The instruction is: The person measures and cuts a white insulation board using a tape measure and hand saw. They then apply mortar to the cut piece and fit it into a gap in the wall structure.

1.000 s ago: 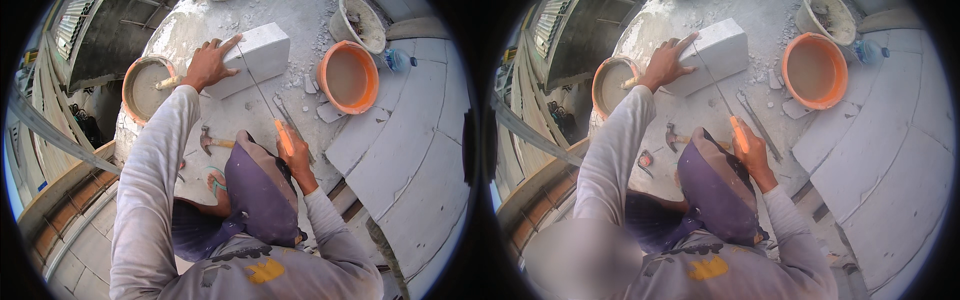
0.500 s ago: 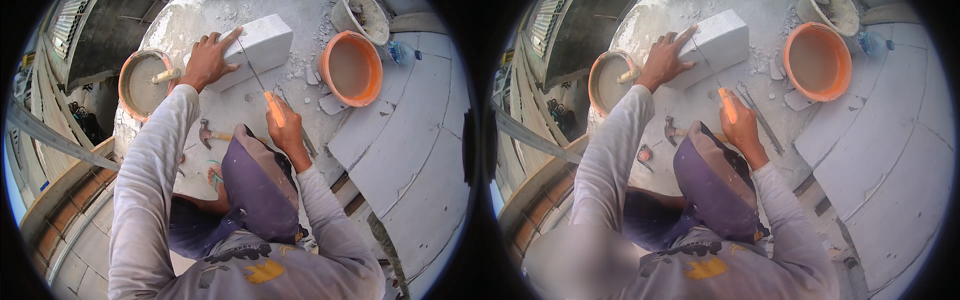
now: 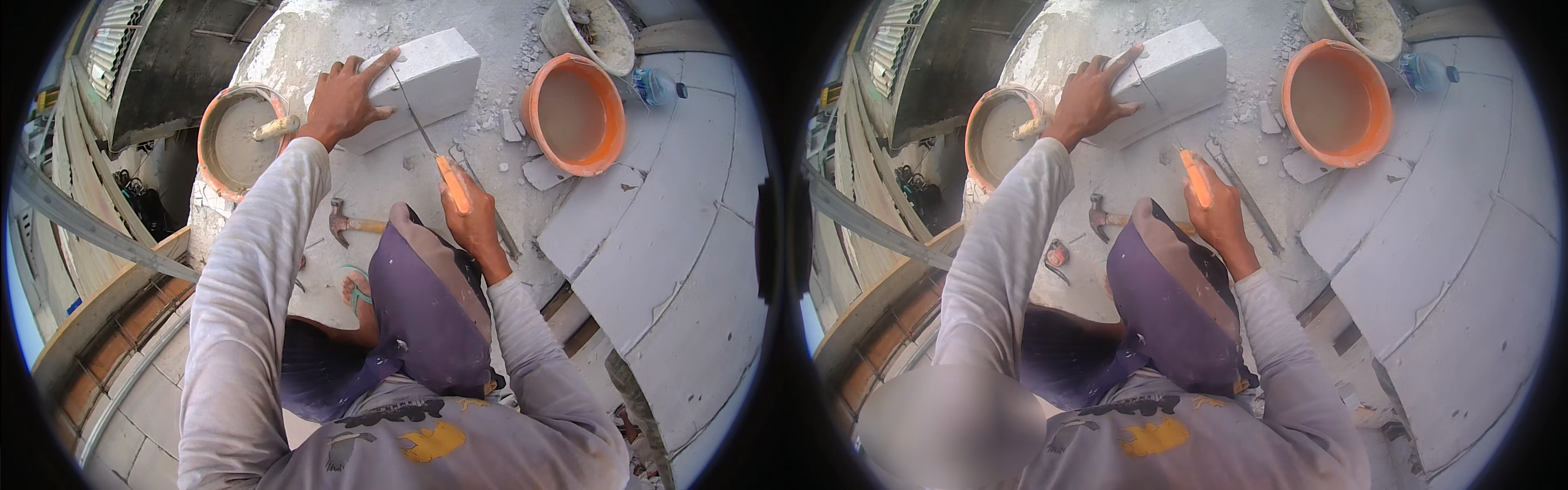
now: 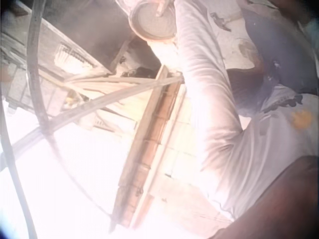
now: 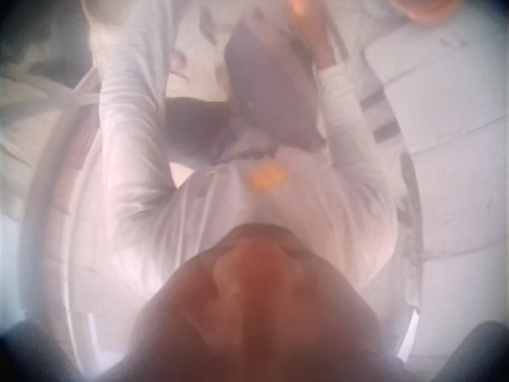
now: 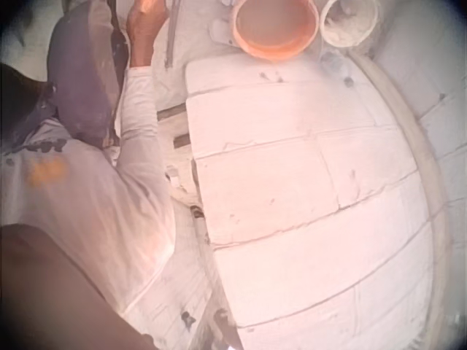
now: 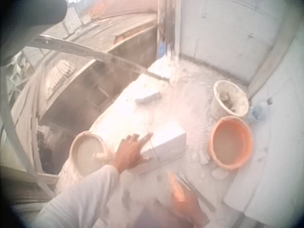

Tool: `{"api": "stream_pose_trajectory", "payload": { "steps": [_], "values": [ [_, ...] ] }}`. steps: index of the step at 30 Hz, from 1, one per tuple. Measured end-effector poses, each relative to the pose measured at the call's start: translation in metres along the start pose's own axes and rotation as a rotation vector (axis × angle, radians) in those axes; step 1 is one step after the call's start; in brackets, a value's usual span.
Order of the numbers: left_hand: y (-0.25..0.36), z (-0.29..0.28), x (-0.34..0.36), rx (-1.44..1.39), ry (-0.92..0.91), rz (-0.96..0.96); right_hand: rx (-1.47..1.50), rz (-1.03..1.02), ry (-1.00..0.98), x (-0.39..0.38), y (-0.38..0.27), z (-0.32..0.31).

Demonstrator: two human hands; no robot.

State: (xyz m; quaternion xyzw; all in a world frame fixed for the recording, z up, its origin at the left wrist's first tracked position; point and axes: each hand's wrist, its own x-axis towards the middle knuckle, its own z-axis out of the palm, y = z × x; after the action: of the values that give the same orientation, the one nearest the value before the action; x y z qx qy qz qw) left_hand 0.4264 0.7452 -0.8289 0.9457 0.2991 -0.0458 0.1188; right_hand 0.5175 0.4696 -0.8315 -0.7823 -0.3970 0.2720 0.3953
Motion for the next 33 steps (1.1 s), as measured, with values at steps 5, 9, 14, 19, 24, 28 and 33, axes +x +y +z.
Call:
{"api": "stream_pose_trajectory", "payload": {
  "steps": [5, 9, 14, 19, 24, 28, 33],
  "values": [
    [-0.001, -0.001, 0.004, 0.002, 0.045, 0.022, 0.018, 0.058, 0.018, -0.034, 0.012, -0.008],
    [0.005, 0.002, -0.001, -0.013, 0.028, 0.023, 0.016, 0.119, -0.039, 0.017, -0.01, 0.006],
    [0.0, -0.014, 0.009, -0.009, -0.05, -0.011, -0.019, 0.02, 0.012, -0.076, 0.029, -0.012],
    [0.002, 0.004, 0.0, -0.003, 0.038, 0.064, -0.011, 0.163, -0.039, 0.008, -0.009, 0.006],
    [0.001, -0.001, 0.003, 0.03, 0.053, 0.039, -0.011, -0.032, 0.086, -0.045, 0.025, 0.003],
    [-0.005, 0.0, 0.009, -0.004, 0.038, 0.049, -0.038, -0.093, 0.099, -0.052, 0.027, -0.002],
    [0.0, -0.002, 0.003, -0.032, 0.002, 0.036, -0.024, 0.099, -0.034, 0.0, 0.0, 0.009]
  ]
}}
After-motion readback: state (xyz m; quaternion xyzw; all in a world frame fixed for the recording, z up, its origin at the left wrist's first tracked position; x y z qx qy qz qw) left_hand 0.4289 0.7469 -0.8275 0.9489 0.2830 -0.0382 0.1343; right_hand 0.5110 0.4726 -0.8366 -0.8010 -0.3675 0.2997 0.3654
